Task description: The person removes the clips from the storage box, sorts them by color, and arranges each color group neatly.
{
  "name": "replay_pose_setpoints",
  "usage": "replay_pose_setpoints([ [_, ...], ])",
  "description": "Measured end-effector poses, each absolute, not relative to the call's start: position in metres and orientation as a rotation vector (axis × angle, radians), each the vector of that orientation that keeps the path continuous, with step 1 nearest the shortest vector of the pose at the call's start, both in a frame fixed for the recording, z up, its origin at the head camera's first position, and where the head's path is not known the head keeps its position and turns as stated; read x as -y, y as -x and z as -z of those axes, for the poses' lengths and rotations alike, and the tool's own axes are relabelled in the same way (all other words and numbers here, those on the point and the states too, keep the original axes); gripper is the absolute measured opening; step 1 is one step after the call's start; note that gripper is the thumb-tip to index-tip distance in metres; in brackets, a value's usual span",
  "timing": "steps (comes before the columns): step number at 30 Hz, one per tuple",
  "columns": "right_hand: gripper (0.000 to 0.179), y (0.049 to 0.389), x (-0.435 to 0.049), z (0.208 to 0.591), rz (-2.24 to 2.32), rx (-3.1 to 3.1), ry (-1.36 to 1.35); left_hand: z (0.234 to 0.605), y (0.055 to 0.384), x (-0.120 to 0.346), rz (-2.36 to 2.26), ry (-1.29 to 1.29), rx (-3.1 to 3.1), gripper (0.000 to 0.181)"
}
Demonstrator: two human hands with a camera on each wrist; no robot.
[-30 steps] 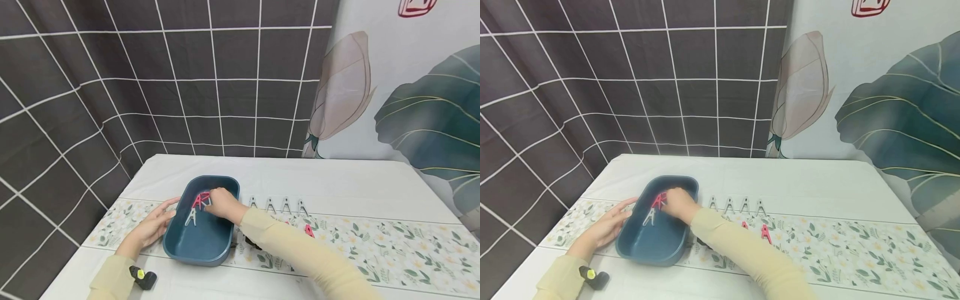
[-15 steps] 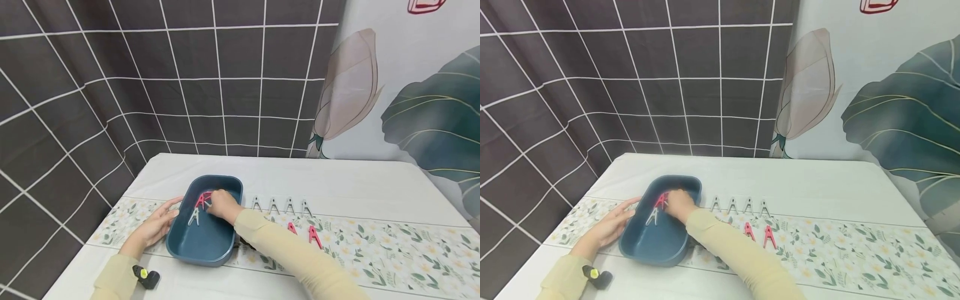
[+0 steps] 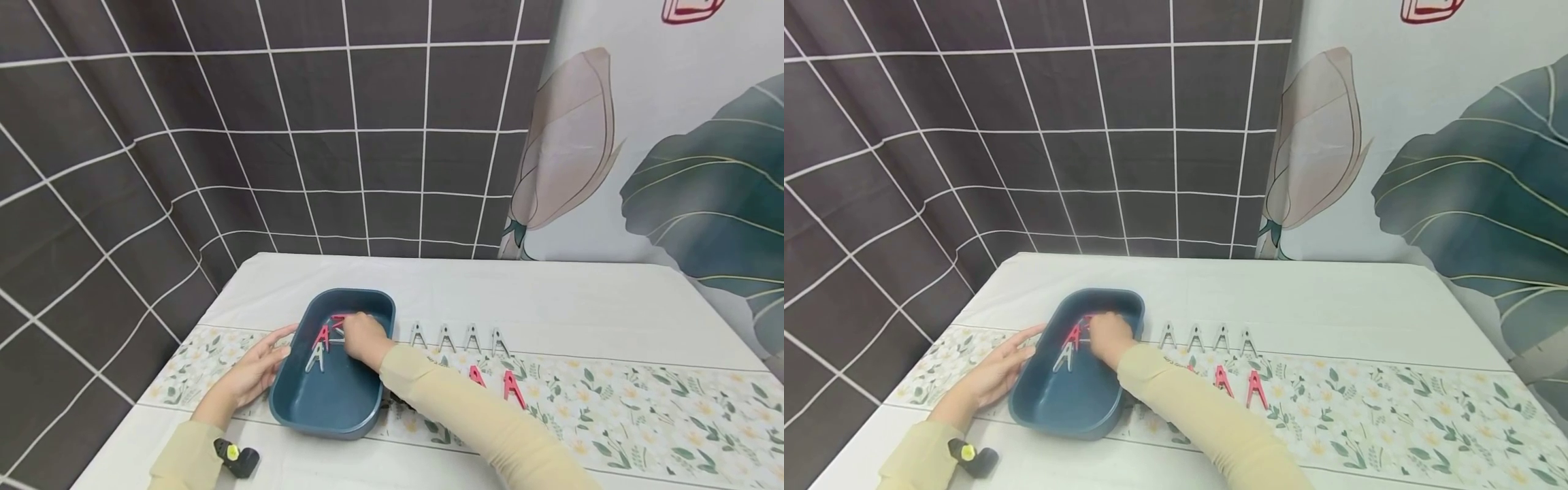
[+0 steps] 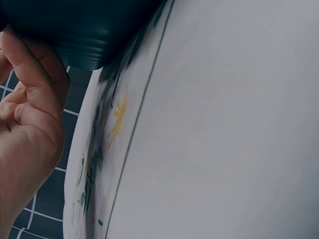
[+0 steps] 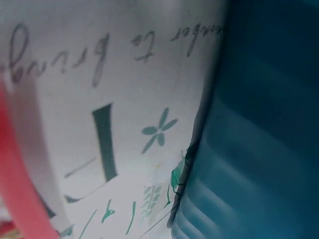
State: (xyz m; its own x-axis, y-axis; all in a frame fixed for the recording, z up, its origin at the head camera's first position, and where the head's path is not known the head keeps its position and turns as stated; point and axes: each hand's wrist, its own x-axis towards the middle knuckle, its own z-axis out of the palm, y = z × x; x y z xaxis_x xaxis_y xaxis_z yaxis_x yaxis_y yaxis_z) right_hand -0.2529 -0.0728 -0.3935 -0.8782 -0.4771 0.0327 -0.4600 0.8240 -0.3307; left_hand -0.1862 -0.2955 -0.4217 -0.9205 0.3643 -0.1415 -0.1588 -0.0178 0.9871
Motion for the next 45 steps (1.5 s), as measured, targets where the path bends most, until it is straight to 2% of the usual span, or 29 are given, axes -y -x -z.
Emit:
replay_pose_setpoints([
  [9,0.018,0.253,0.069,0.386,0.550,-2.917,0.748,0.421,0.186,0.295,-1.991,-0.213,-1.915,0.058],
  [24,0.008,0.251,0.059,0.375,0.555,-2.911,0.869,0.424,0.186,0.293,-2.014,-0.205,-1.883,0.059],
  [40,0.013,0.244,0.035,0.345,0.918,-2.808,0.914,0.422,0.184,0.296,-2.052,-0.243,-1.837,0.049],
  [45,0.009,0.244,0.024,0.344,0.988,-2.815,0.930,0.422,0.184,0.295,-2.046,-0.249,-1.842,0.050],
])
